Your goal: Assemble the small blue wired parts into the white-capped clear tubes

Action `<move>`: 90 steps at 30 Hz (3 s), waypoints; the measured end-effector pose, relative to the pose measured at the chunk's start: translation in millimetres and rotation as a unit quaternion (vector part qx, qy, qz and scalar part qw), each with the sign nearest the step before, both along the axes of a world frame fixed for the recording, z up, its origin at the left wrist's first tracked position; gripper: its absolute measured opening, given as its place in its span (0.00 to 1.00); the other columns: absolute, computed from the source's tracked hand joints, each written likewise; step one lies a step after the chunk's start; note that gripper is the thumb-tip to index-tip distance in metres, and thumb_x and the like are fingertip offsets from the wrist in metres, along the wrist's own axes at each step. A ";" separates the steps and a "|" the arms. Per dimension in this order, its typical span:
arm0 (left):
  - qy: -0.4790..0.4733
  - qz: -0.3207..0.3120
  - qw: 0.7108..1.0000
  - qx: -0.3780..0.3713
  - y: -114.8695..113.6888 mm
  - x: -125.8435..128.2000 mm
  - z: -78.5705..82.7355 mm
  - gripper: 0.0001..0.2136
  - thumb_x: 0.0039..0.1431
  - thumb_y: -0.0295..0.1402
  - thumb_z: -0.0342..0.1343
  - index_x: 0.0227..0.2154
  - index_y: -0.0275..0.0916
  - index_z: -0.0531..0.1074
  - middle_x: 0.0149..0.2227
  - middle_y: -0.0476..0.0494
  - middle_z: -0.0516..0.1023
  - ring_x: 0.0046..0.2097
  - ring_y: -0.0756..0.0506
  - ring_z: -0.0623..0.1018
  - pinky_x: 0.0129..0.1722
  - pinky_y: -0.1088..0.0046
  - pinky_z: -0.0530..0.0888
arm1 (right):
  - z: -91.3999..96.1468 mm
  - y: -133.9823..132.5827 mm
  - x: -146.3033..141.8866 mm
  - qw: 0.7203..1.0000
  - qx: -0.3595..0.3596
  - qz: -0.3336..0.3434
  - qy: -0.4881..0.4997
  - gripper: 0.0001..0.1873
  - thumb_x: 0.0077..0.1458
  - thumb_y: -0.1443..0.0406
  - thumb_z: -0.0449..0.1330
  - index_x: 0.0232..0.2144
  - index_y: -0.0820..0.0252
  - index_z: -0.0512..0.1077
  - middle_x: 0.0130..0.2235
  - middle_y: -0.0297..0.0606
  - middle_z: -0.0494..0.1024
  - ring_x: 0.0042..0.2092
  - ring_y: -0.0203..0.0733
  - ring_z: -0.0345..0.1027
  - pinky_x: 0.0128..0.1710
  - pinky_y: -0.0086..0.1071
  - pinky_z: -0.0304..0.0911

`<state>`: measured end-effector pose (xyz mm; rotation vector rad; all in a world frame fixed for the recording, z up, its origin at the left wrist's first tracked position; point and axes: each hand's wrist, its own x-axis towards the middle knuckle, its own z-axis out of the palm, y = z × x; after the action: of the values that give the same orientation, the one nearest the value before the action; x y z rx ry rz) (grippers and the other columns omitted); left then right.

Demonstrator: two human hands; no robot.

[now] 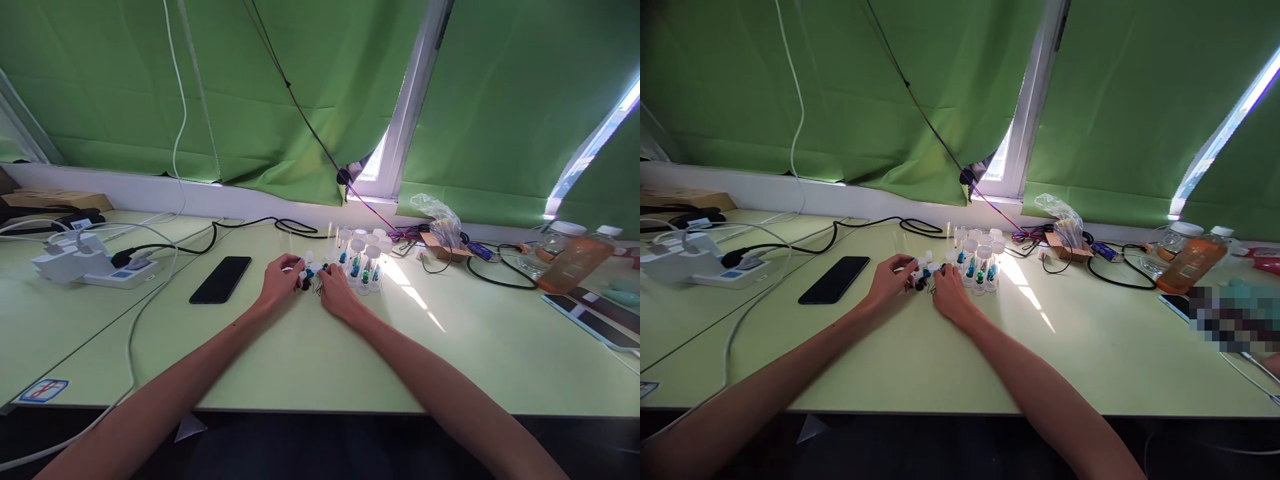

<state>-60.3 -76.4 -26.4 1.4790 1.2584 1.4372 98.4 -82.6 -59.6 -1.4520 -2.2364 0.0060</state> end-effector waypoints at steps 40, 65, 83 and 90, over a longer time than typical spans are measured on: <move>0.028 -0.002 1.000 -0.001 -2.5 2.9 0.3 0.19 0.47 0.48 0.62 0.32 0.36 0.72 0.31 0.41 0.77 0.20 0.50 0.71 0.16 0.74 0.67 | -0.3 0.5 -0.3 1.000 -0.006 -0.003 -0.002 0.23 0.59 0.72 0.49 0.55 0.57 0.70 0.45 0.47 0.64 0.48 0.49 0.55 0.48 0.40 0.56; 0.021 -0.008 1.000 0.000 -3.4 2.9 1.7 0.21 0.46 0.50 0.63 0.32 0.35 0.72 0.29 0.43 0.76 0.20 0.51 0.71 0.16 0.74 0.67 | -3.5 4.6 -2.3 0.997 0.019 0.042 0.069 0.10 0.62 0.68 0.54 0.42 0.60 0.73 0.43 0.45 0.68 0.47 0.48 0.59 0.48 0.40 0.58; 0.030 -0.007 1.000 -0.001 -3.7 3.3 2.0 0.20 0.47 0.49 0.63 0.32 0.35 0.72 0.29 0.42 0.76 0.20 0.51 0.71 0.17 0.75 0.68 | -4.5 7.8 -1.7 0.997 0.010 0.048 0.065 0.07 0.59 0.72 0.53 0.36 0.61 0.70 0.40 0.43 0.69 0.44 0.46 0.61 0.45 0.37 0.57; 0.031 -0.008 0.999 0.001 -2.7 2.2 1.1 0.19 0.48 0.48 0.62 0.32 0.35 0.72 0.30 0.42 0.77 0.20 0.51 0.71 0.16 0.75 0.68 | -6.7 10.0 -1.5 0.997 0.013 0.042 0.067 0.07 0.60 0.73 0.52 0.34 0.61 0.69 0.40 0.43 0.70 0.44 0.45 0.61 0.44 0.36 0.57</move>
<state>-58.1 -79.1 -25.3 1.5423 1.2787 1.3918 96.9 -72.6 -66.3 -1.3034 -2.1774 0.0974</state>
